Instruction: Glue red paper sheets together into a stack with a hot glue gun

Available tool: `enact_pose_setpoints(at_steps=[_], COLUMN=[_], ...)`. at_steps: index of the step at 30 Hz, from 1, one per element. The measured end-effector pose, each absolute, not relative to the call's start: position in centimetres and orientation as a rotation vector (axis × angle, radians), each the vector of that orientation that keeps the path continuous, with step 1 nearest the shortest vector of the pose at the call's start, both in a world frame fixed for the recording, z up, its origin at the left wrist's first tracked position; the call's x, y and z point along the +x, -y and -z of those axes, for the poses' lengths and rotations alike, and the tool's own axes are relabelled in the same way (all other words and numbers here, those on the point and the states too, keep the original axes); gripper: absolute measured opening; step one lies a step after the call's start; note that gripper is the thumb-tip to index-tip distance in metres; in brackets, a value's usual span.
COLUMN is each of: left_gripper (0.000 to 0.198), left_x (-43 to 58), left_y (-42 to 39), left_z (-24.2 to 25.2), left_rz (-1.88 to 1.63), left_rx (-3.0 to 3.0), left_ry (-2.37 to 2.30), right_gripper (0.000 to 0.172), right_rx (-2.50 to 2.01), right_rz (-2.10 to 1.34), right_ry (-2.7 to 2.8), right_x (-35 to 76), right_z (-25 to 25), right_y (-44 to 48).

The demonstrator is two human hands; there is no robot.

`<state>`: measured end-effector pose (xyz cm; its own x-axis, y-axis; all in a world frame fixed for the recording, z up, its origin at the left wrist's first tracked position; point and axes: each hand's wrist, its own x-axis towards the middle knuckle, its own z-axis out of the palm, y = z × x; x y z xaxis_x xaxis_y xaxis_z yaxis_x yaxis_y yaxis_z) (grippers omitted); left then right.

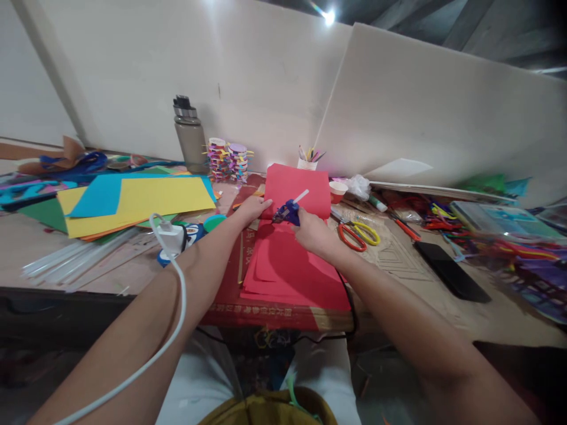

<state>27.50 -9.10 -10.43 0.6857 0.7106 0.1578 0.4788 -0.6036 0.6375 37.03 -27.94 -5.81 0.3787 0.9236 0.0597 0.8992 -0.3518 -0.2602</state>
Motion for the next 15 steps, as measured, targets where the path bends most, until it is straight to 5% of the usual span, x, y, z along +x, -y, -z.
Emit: enact_pose_setpoints(at_steps=[15], left_gripper=[0.038], left_x=[27.4], left_y=[9.6], left_z=[9.9], left_rz=[-0.513], left_rx=[2.312], left_ry=[-0.929], right_gripper=[0.032], right_rx=[-2.401], right_rz=[-0.110], right_ry=[1.630], right_x=[38.1], right_z=[5.9], right_y=[28.5])
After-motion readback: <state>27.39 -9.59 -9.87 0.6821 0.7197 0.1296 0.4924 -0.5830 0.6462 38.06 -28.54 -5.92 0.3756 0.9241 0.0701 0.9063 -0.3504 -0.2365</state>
